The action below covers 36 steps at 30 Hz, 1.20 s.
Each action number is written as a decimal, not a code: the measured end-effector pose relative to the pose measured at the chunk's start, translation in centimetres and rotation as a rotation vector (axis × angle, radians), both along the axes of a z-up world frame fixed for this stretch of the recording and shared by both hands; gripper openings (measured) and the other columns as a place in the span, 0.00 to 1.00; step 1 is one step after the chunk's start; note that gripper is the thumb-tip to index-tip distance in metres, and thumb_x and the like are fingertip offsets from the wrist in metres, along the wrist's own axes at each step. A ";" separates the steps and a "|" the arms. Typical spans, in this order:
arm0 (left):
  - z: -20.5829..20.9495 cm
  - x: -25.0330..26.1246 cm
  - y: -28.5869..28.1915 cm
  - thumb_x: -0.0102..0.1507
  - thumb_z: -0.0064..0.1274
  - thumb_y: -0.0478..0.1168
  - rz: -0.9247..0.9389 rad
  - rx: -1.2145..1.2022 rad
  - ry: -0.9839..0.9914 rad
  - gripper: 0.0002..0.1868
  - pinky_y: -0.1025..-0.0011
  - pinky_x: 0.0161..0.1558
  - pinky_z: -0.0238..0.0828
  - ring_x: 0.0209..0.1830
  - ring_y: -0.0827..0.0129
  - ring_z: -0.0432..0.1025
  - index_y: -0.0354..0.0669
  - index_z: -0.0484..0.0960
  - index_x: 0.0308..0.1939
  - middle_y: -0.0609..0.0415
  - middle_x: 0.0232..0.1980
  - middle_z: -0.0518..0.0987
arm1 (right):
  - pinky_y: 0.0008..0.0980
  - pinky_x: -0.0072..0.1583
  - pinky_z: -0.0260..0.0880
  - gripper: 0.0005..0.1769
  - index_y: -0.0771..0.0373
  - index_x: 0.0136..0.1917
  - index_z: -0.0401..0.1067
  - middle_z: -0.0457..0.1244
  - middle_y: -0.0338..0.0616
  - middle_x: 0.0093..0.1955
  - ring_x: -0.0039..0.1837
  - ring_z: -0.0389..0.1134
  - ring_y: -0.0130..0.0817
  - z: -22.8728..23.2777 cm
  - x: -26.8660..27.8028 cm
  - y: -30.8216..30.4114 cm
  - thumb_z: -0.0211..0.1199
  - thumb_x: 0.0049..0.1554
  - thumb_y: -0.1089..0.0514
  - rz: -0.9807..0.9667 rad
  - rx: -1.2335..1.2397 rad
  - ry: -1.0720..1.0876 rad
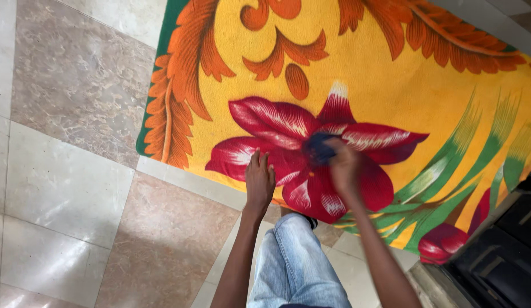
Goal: The person wipes a plate with a cloth and then carries it across the balcony to place it on a table covered with a floral cloth.
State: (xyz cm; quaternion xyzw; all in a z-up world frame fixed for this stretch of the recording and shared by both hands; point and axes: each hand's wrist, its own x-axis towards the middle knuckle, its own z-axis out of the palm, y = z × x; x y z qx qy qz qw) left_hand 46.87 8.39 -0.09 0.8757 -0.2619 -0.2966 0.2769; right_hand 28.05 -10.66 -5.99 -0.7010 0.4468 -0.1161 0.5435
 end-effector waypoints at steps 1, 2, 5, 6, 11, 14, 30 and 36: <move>-0.6 0.2 0.4 0.65 0.46 0.33 -0.028 0.039 0.008 0.21 0.53 0.63 0.65 0.66 0.41 0.66 0.31 0.72 0.63 0.34 0.71 0.68 | 0.40 0.68 0.65 0.28 0.69 0.59 0.75 0.68 0.56 0.60 0.65 0.67 0.46 1.2 -0.5 -4.6 0.53 0.47 0.81 0.034 -0.421 0.216; -1.2 0.5 0.7 0.64 0.46 0.32 -0.056 0.077 0.015 0.23 0.53 0.62 0.65 0.66 0.41 0.66 0.30 0.71 0.63 0.35 0.70 0.68 | 0.37 0.67 0.68 0.25 0.67 0.63 0.72 0.66 0.52 0.62 0.65 0.69 0.42 1.2 0.2 -8.6 0.53 0.54 0.78 -0.220 -0.291 0.148; -1.4 0.6 1.9 0.64 0.44 0.30 -0.049 -0.054 0.040 0.23 0.52 0.63 0.65 0.65 0.41 0.68 0.30 0.71 0.65 0.35 0.67 0.71 | 0.38 0.62 0.71 0.19 0.66 0.59 0.74 0.69 0.51 0.57 0.57 0.71 0.42 -0.8 2.8 -12.1 0.57 0.56 0.72 -0.551 -0.453 0.396; -0.9 0.8 2.4 0.65 0.43 0.30 0.007 -0.066 0.072 0.23 0.53 0.64 0.66 0.65 0.41 0.68 0.31 0.71 0.65 0.35 0.67 0.72 | 0.39 0.60 0.71 0.16 0.65 0.57 0.75 0.69 0.52 0.55 0.56 0.71 0.43 -2.1 4.8 -9.2 0.57 0.55 0.69 -0.401 -0.439 0.385; 0.9 2.2 2.3 0.66 0.45 0.32 0.249 -0.129 0.032 0.22 0.55 0.65 0.65 0.66 0.41 0.68 0.31 0.71 0.65 0.33 0.65 0.73 | 0.46 0.58 0.70 0.15 0.66 0.54 0.75 0.69 0.59 0.52 0.55 0.72 0.50 1.5 11.1 14.4 0.61 0.60 0.54 1.095 0.492 0.447; 0.9 2.0 2.5 0.69 0.46 0.34 0.271 -0.064 0.024 0.21 0.56 0.67 0.65 0.68 0.42 0.68 0.31 0.71 0.65 0.34 0.67 0.72 | 0.44 0.61 0.69 0.19 0.65 0.61 0.69 0.67 0.57 0.57 0.60 0.70 0.49 5.1 9.3 16.6 0.60 0.56 0.63 0.704 0.555 0.161; 0.2 5.8 6.7 0.71 0.41 0.33 0.101 -0.129 0.175 0.19 0.54 0.60 0.70 0.62 0.41 0.72 0.33 0.71 0.66 0.35 0.63 0.74 | 0.38 0.61 0.69 0.11 0.66 0.53 0.75 0.70 0.52 0.55 0.59 0.71 0.37 -3.4 9.5 27.3 0.58 0.61 0.58 0.701 0.464 0.295; 0.9 10.5 11.2 0.69 0.43 0.32 0.073 -0.082 0.082 0.19 0.54 0.63 0.68 0.64 0.40 0.69 0.32 0.72 0.65 0.34 0.65 0.73 | 0.34 0.67 0.70 0.19 0.63 0.57 0.75 0.66 0.50 0.59 0.64 0.69 0.39 -1.0 11.2 22.9 0.51 0.58 0.76 -0.012 0.314 -0.075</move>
